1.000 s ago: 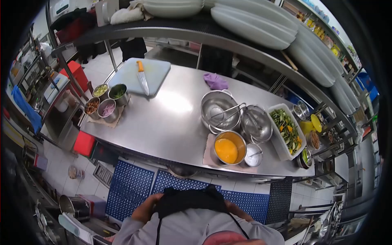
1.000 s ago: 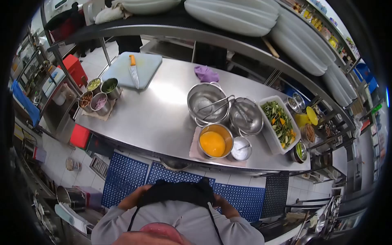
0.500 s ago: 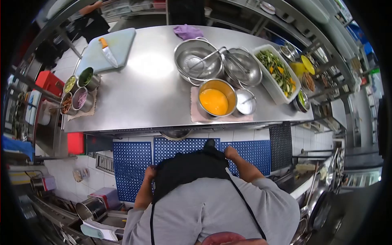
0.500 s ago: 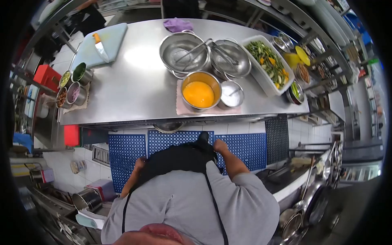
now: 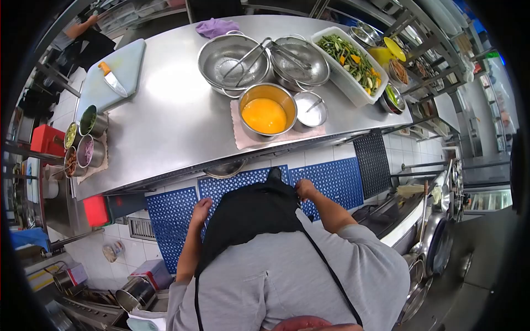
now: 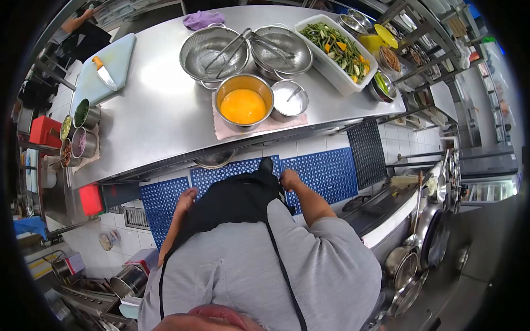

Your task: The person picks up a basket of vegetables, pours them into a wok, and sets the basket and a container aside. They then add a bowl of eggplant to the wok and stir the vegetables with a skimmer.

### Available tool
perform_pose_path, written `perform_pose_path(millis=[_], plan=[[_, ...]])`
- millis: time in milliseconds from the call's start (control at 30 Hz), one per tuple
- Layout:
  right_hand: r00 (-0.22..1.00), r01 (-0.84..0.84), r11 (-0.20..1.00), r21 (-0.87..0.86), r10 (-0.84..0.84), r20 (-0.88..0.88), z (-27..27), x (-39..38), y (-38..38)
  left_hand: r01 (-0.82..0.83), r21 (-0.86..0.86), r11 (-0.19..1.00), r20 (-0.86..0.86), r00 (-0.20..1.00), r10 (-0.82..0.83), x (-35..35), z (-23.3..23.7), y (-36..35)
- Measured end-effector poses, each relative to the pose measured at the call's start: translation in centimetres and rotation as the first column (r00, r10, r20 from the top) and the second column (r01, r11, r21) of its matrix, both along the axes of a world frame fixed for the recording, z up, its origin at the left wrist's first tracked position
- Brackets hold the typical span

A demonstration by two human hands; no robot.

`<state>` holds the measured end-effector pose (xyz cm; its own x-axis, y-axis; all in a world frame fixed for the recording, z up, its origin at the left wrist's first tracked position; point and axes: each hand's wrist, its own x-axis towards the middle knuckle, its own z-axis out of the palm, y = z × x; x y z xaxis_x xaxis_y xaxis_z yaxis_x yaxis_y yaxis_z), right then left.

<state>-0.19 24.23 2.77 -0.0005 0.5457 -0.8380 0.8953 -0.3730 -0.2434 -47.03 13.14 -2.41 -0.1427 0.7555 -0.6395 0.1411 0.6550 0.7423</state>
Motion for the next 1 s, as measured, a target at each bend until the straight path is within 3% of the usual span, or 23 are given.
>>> perform_pose_path(millis=[100, 200, 233, 300, 367, 433, 500, 600, 700, 800, 900, 967, 1000], plan=[[1.0, -0.002, 0.997, -0.073, 0.003, 0.006, 0.7, 0.6, -0.8, 0.04, 0.079, 0.996, 0.313, 0.948, -0.063, 4.0, 6.7, 2.5], [0.992, 0.12, 0.974, -0.192, -0.126, -0.022, 0.1, 1.3, -1.6, 0.317, 0.154, 0.936, 0.325, 0.878, -0.351, 4.8, 11.1, 1.2], [0.988, 0.144, 0.961, -0.237, -0.152, -0.016, -1.1, 1.8, -1.7, 0.395, 0.151, 0.906, 0.348, 0.837, -0.423, 4.6, 10.7, 0.9], [0.974, -0.225, 0.944, -0.242, 0.207, -0.097, -4.7, 3.4, -2.8, 0.49, 0.092, 0.867, 0.379, 0.788, -0.486, 3.9, 8.8, 0.3], [0.986, -0.165, 0.904, -0.394, 0.148, -0.073, -3.3, 2.3, -2.4, 0.549, 0.035, 0.835, 0.4, 0.758, -0.515, 3.1, 7.0, -0.7], [0.998, -0.06, 0.948, -0.313, 0.06, -0.011, -1.9, 1.8, -2.8, 0.569, -0.02, 0.822, 0.424, 0.75, -0.508, 2.1, 6.0, -2.3], [0.974, -0.221, 0.95, -0.221, 0.202, -0.104, -2.8, 2.1, -2.7, 0.579, -0.068, 0.812, 0.44, 0.748, -0.497, 1.2, 5.4, -3.6], [0.963, -0.265, 0.941, -0.211, 0.267, -0.018, -1.7, 1.3, -1.7, 0.59, -0.154, 0.792, 0.456, 0.754, -0.473, 0.2, 4.9, -4.9], [0.979, -0.204, 0.969, -0.141, 0.202, -0.031, 0.0, 0.5, -1.1, 0.593, -0.42, 0.687, 0.362, 0.803, -0.472, 0.0, 4.7, -3.4], [0.989, -0.132, 0.986, -0.102, 0.125, -0.075, -0.8, 1.8, -0.7, 0.692, -0.345, 0.634, 0.155, 0.708, -0.689, 0.3, 1.1, -0.9], [0.996, 0.026, 0.994, 0.109, -0.017, -0.088, -0.6, 3.0, 0.0, 0.352, -0.046, 0.935, 0.199, 0.92, -0.336, 2.0, 2.7, 0.7], [0.966, 0.256, 0.924, 0.284, -0.23, -0.121, -5.9, 5.9, -0.1, 0.076, 0.124, 0.989, 0.253, 0.962, -0.106, 3.4, 1.8, 0.8], [0.932, 0.362, 0.84, 0.404, -0.324, -0.161, -6.9, 6.2, -0.6, 0.007, 0.073, 0.997, 0.266, 0.964, -0.027, 3.6, 1.7, 0.5]])
